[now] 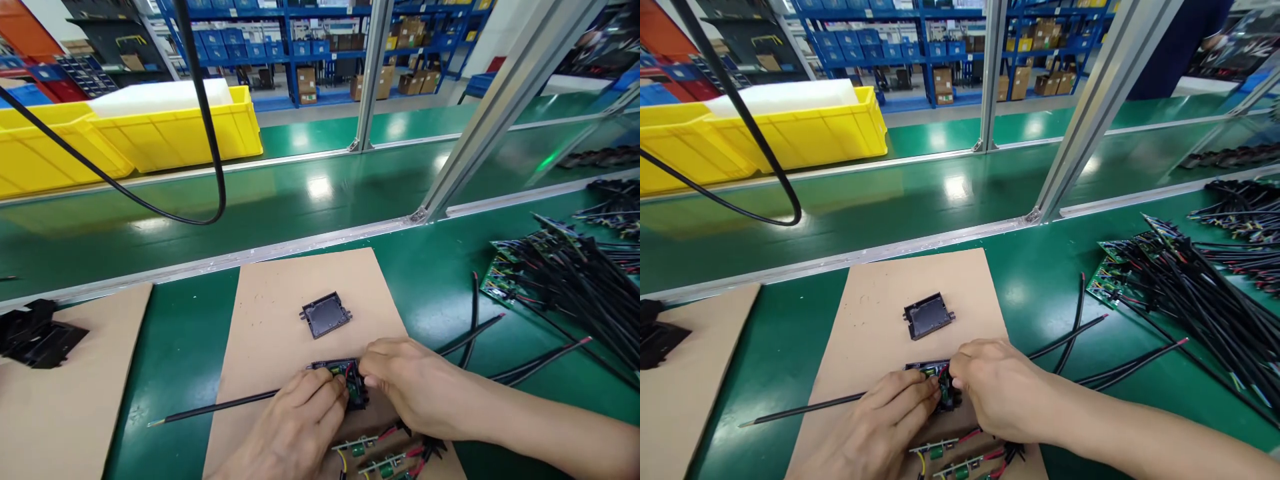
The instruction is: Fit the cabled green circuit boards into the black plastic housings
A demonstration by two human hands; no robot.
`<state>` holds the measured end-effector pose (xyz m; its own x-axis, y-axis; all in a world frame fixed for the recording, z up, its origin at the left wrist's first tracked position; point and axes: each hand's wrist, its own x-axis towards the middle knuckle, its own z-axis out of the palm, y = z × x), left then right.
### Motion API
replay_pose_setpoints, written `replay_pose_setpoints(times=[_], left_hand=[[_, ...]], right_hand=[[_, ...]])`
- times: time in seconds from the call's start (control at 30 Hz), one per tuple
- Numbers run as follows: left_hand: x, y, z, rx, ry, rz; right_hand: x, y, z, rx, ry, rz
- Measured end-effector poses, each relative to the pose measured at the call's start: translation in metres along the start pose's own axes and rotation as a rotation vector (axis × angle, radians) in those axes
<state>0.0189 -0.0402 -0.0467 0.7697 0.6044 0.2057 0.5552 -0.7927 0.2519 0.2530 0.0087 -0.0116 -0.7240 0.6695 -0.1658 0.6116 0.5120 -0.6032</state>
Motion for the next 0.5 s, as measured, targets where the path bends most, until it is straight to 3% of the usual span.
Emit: replay_pose_setpoints(times=[0.2, 0.3, 0.5], left_hand=[[0.003, 0.003, 0.004, -0.01, 0.076, -0.058], [0.004, 0.002, 0.004, -0.007, 0.037, -0.104], [0.01, 0.004, -0.002, 0.033, -0.073, -0.073]], right_hand=[[0.006, -0.003, 0.001, -0.102, -0.059, 0.088], [0.013, -0.006, 0.0, -0.161, -0.132, 0.179], [0.028, -0.015, -0.006, -0.277, -0.23, 0.211]])
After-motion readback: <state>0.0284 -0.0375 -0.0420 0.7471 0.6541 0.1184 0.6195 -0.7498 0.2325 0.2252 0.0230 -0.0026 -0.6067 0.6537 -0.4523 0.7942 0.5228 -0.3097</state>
